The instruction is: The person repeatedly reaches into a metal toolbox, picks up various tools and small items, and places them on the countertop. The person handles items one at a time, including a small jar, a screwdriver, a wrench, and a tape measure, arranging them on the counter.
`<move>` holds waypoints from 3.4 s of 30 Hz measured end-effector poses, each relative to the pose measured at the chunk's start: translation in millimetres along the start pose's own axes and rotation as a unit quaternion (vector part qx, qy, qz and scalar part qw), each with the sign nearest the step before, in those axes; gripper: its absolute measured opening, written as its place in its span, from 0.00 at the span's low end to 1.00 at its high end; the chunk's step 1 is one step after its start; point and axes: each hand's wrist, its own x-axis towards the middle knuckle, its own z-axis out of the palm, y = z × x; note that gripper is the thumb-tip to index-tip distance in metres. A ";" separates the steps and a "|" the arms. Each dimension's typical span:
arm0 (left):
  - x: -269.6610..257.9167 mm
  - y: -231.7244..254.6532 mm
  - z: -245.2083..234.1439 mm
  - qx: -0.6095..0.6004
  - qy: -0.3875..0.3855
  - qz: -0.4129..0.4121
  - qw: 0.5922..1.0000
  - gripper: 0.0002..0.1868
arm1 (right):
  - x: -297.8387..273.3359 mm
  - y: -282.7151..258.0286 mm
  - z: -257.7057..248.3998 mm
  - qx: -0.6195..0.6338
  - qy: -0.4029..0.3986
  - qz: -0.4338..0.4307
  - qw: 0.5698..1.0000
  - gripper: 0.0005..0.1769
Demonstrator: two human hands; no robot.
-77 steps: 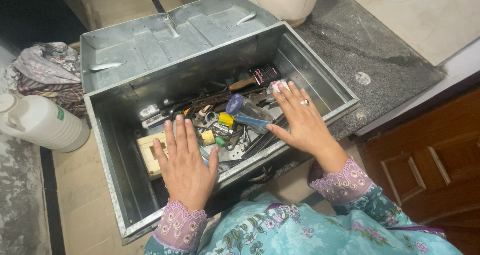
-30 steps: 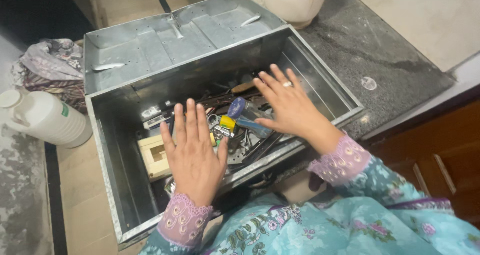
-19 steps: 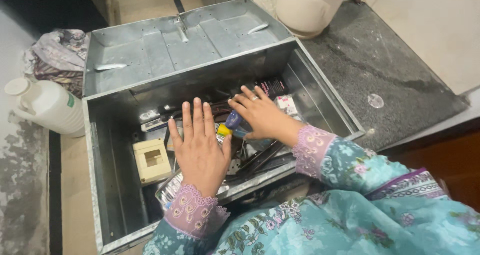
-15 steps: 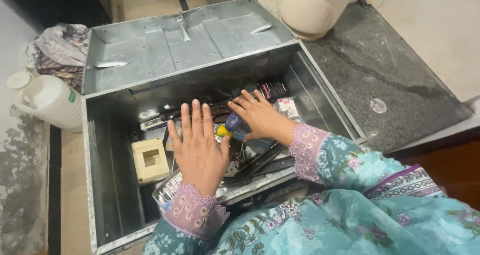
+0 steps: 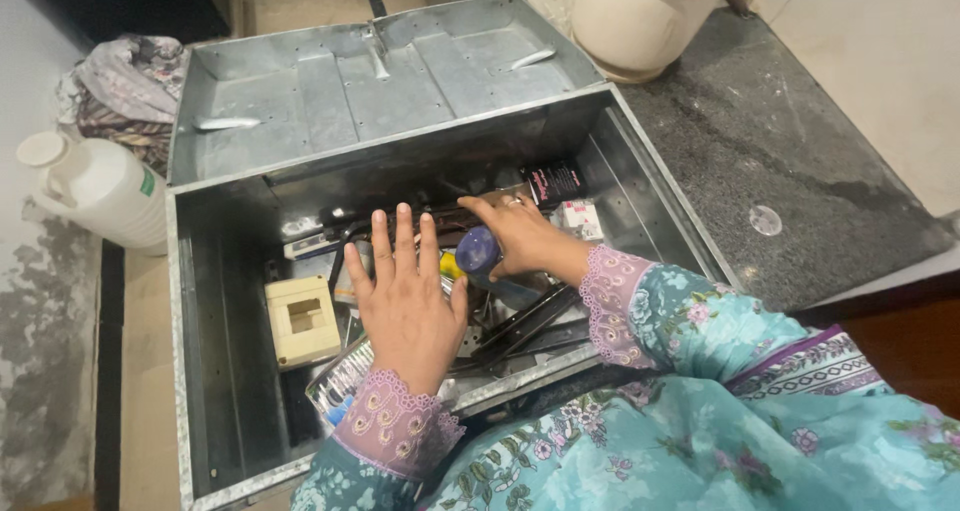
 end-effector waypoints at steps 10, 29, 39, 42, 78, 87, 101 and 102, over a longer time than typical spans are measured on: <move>-5.7 7.7 -10.8 -0.012 -0.011 0.060 0.998 0.42 | -55.8 -20.9 -60.3 0.023 0.194 -0.043 0.980 0.68; 1.0 156.3 -26.0 -0.053 0.055 0.070 0.995 0.43 | -190.0 31.9 -140.2 0.069 0.346 -0.089 0.931 0.75; 38.8 241.5 -14.7 -0.074 0.068 0.127 0.987 0.41 | -244.0 94.4 -173.2 0.058 0.395 -0.028 0.916 0.76; 49.8 256.8 -6.3 -0.080 0.073 0.148 0.983 0.43 | -253.9 107.5 -176.4 0.036 0.416 -0.002 0.909 0.76; 214.4 335.7 173.9 0.194 -0.247 -0.009 0.950 0.61 | -99.5 356.6 -101.3 0.084 0.375 -0.013 0.923 0.74; 231.8 328.4 217.9 0.220 -0.300 -0.048 0.927 0.62 | -59.0 384.7 -74.5 0.109 0.306 0.007 0.946 0.74; 246.0 328.8 246.3 0.208 -0.330 -0.066 0.918 0.61 | -42.0 411.4 -55.6 0.065 0.271 0.011 0.960 0.70; 246.7 331.0 245.6 0.209 -0.331 -0.067 0.918 0.60 | -44.1 411.2 -58.3 0.052 0.266 0.014 0.962 0.70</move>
